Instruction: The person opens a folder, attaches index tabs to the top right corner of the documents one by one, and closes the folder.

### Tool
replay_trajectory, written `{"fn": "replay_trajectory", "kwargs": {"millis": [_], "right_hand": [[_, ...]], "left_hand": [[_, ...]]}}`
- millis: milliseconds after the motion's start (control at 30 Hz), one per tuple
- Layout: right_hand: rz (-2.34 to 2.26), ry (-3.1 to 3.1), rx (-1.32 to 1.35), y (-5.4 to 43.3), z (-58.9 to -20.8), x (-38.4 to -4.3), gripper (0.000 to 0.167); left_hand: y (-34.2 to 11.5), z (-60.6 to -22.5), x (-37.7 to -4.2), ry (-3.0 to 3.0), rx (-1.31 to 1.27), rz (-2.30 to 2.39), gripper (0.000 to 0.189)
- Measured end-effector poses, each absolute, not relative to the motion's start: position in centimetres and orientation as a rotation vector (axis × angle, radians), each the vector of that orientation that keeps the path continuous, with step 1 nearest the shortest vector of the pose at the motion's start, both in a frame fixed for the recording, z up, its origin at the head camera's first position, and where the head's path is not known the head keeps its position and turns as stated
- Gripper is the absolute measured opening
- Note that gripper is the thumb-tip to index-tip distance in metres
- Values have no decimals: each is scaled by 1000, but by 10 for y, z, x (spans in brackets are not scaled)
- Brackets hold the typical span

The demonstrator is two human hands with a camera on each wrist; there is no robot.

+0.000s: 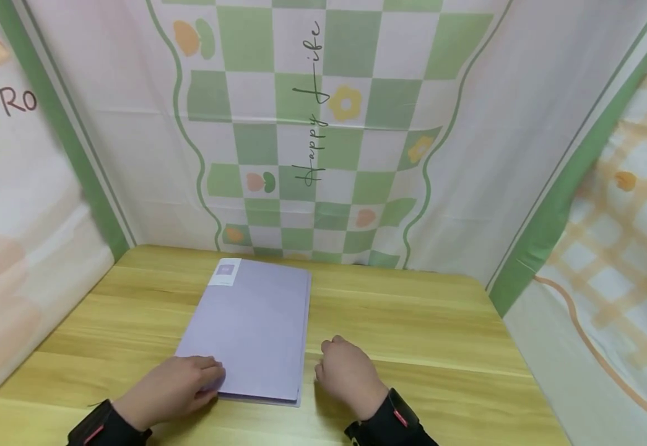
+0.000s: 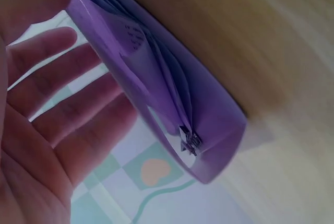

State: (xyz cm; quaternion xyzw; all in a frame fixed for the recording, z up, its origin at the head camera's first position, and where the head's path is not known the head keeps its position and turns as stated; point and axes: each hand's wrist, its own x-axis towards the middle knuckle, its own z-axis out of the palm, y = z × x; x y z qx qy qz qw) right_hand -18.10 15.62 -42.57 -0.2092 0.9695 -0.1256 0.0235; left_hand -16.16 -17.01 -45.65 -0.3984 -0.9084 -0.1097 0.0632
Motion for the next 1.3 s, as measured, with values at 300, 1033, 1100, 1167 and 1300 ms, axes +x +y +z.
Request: {"fn": "replay_trajectory", "kwargs": {"millis": [300, 1033, 1100, 1167, 1300], "right_hand": [[-408, 2953, -742, 156, -434, -185, 9], [-137, 2906, -1089, 116, -451, -185, 7], [-148, 2900, -1057, 115, -450, -185, 7], [-161, 2895, -1028, 114, -448, -185, 7], [-172, 2881, -985, 111, -447, -185, 9]], "left_hand": [[-174, -452, -165, -2721, -1185, -452, 17], [-189, -450, -160, -2571, -972, -655, 46], [-190, -450, -161, -2532, -969, -655, 46], [-191, -450, -161, -2497, -964, -660, 46], [-195, -449, -161, -2464, -923, -684, 51]]}}
